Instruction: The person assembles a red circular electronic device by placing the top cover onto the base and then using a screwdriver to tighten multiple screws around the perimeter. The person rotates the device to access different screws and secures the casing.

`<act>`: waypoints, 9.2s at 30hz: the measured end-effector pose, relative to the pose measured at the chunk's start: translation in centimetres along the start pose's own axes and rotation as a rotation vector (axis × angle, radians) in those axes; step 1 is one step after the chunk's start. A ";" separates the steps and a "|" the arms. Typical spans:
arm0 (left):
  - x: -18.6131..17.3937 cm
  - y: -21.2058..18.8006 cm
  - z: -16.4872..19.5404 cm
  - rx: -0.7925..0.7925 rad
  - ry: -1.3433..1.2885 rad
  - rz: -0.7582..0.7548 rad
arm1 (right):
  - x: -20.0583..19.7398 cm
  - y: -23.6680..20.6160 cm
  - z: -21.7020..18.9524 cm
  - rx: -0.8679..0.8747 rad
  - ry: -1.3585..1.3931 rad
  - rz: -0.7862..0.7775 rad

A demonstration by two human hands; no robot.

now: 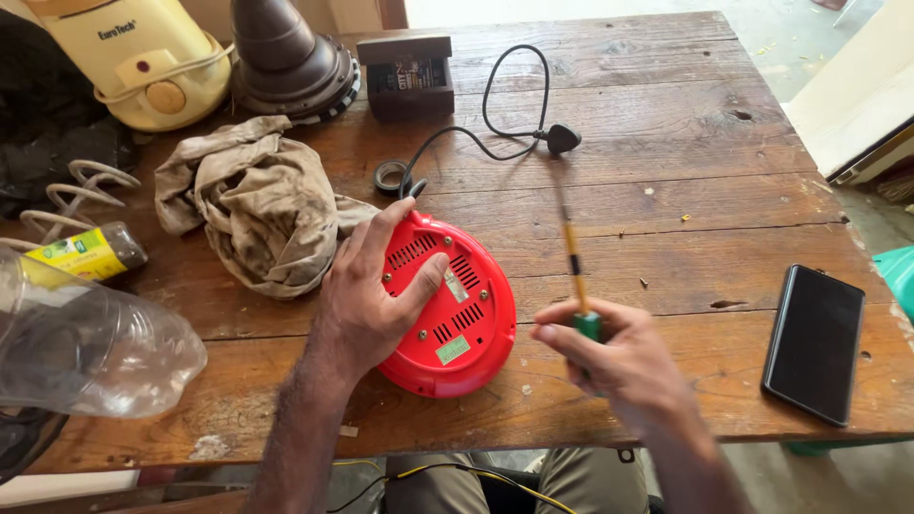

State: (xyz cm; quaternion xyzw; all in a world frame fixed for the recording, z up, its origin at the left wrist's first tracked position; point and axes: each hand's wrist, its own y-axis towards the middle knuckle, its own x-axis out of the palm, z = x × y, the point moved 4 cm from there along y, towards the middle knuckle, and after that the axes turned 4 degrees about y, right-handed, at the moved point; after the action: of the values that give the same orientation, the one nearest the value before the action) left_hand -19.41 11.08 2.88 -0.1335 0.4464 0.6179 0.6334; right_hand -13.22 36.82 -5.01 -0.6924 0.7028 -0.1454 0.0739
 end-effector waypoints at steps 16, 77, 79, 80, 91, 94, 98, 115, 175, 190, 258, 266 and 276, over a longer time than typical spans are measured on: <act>-0.1 0.5 -0.3 -0.082 0.036 -0.057 | 2.0 1.2 -0.4 -0.140 -0.361 0.020; 1.0 2.4 -0.3 -0.111 0.256 -0.258 | 0.1 -12.0 -7.7 -0.892 -0.592 0.682; 1.0 2.4 -0.3 -0.112 0.263 -0.263 | -0.8 -12.1 -7.9 -0.615 -0.559 0.720; 1.0 2.3 -0.2 -0.114 0.263 -0.262 | -1.3 -12.2 -7.8 -0.421 -0.530 0.734; 1.0 2.6 -0.2 -0.142 0.266 -0.294 | 0.1 -10.5 -6.5 -0.981 -0.590 0.540; 1.0 2.6 -0.3 -0.143 0.271 -0.300 | 0.0 -10.3 -6.5 -0.978 -0.613 0.521; 1.0 2.6 -0.3 -0.144 0.277 -0.306 | 0.3 -10.3 -6.6 -0.942 -0.579 0.521; 0.9 2.6 0.7 -0.130 0.292 -0.297 | 3.2 -11.4 -12.4 -1.111 -0.799 0.262; 1.2 2.6 0.0 -0.132 0.201 -0.261 | 4.7 -10.9 -14.5 -1.062 -0.555 0.210; 1.6 2.4 -0.7 -0.129 0.193 -0.258 | 6.7 -10.7 -15.6 -1.141 -0.560 0.344; 1.6 2.3 -0.8 -0.170 0.244 -0.274 | 5.6 -9.5 -13.8 -1.134 -0.572 0.444; 1.7 2.3 -0.8 -0.163 0.232 -0.264 | 5.3 -9.9 -14.4 -1.038 -0.497 0.439; 1.6 2.1 -1.0 -0.229 0.221 -0.304 | 5.6 -10.2 -14.6 -1.041 -0.378 0.139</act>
State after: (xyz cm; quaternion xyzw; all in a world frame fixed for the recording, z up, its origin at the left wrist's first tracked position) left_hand -21.91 11.87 1.95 -0.3373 0.4149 0.5433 0.6473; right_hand -8.13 32.77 12.49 -0.6035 0.7005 0.3528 -0.1434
